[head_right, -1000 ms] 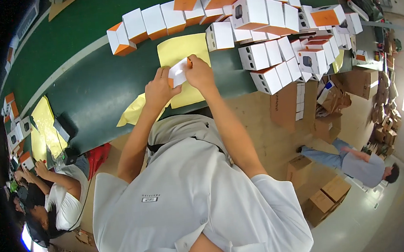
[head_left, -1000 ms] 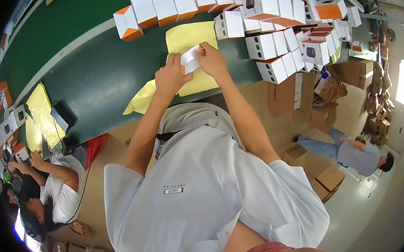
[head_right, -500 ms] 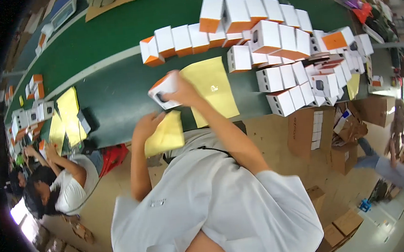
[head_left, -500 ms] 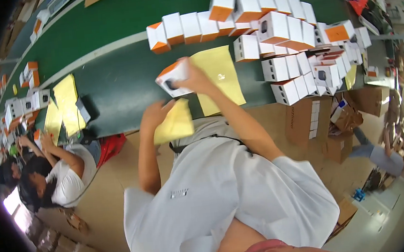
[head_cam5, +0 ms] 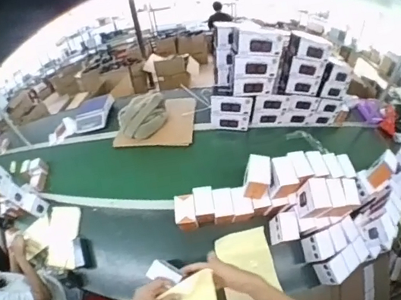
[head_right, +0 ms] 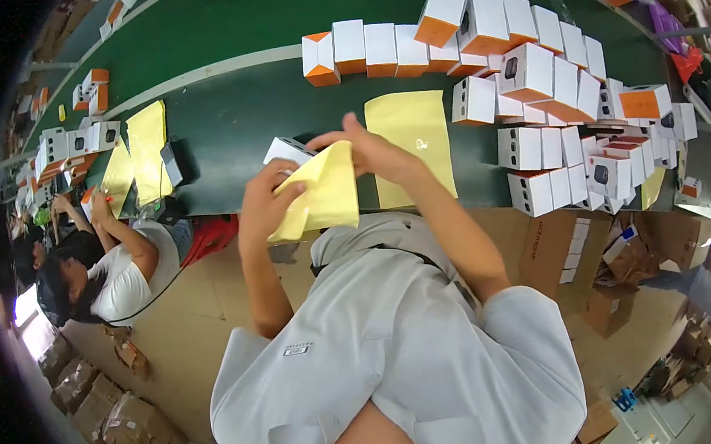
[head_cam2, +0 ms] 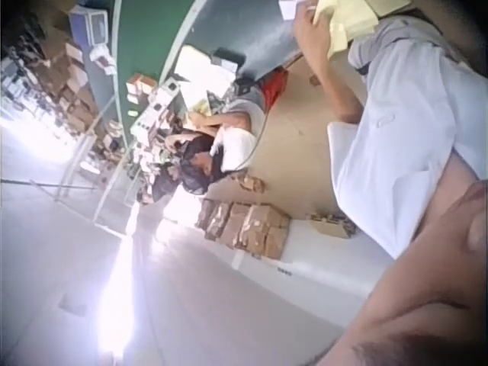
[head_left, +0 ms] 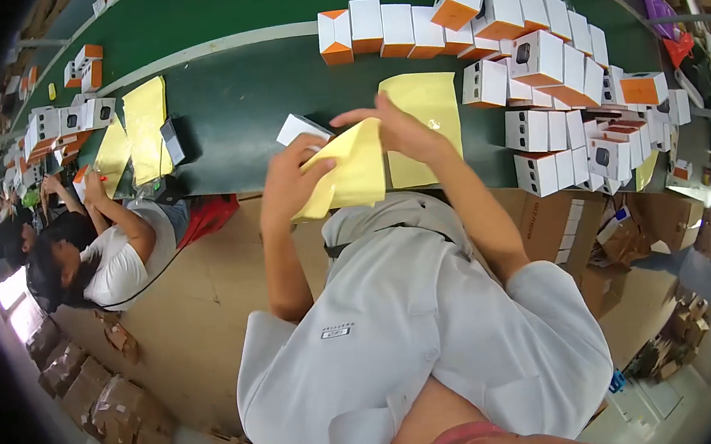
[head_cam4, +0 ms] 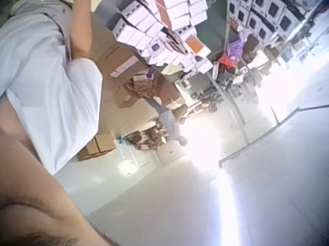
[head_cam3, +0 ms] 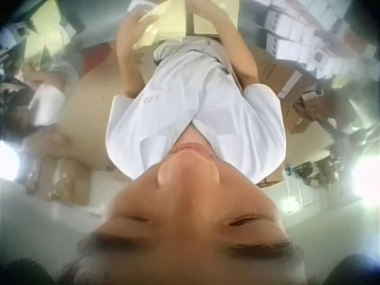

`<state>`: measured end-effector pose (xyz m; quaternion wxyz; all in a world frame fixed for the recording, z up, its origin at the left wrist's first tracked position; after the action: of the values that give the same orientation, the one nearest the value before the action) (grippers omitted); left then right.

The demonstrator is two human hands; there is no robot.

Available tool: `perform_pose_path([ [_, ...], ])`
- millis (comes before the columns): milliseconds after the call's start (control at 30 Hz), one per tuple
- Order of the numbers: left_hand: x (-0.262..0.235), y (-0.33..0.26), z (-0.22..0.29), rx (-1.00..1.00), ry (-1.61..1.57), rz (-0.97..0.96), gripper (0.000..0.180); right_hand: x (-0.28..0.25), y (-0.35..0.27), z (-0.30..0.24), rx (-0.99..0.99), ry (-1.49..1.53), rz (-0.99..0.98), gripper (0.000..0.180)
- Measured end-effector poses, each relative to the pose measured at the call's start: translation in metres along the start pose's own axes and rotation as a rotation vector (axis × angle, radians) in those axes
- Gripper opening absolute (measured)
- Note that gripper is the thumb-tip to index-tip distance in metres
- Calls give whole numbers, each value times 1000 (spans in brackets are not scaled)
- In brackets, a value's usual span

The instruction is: The person packs products and instruction manuals into orange and white boxes on an assembly line, then seals the boxes with a tape dispenser.

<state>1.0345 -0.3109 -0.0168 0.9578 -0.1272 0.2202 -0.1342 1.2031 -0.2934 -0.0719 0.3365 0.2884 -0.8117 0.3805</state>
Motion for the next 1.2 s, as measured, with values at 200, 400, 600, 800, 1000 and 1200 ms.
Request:
perform_pose_path([
  [200, 49, 38, 26, 3, -196, -301, 21, -32, -80, -28, -282, -443, 545, 22],
  [400, 71, 59, 57, 83, 89, -540, 17, -62, -153, -46, -971, -410, 770, 35],
  [600, 87, 64, 86, 312, 291, -688, 19, 29, -174, -85, -916, -1283, 950, 30],
  [800, 95, 73, 81, 16, -162, -688, 13, 5, -151, -69, -499, -1087, 798, 22],
  [1000, 87, 77, 65, 88, -195, -680, 15, -9, -147, -56, -386, -894, 725, 24],
  [1200, 73, 78, 71, 188, -167, -608, 15, 1, -159, -57, -602, -782, 755, 20],
])
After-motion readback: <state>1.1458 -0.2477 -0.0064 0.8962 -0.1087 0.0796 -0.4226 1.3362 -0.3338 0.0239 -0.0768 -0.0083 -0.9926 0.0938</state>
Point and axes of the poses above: each hand's wrist, its own y-axis towards the middle knuckle, its own x-axis out of the palm, z = x × y, the point moved 6 cm from there along y, towards the middle knuckle
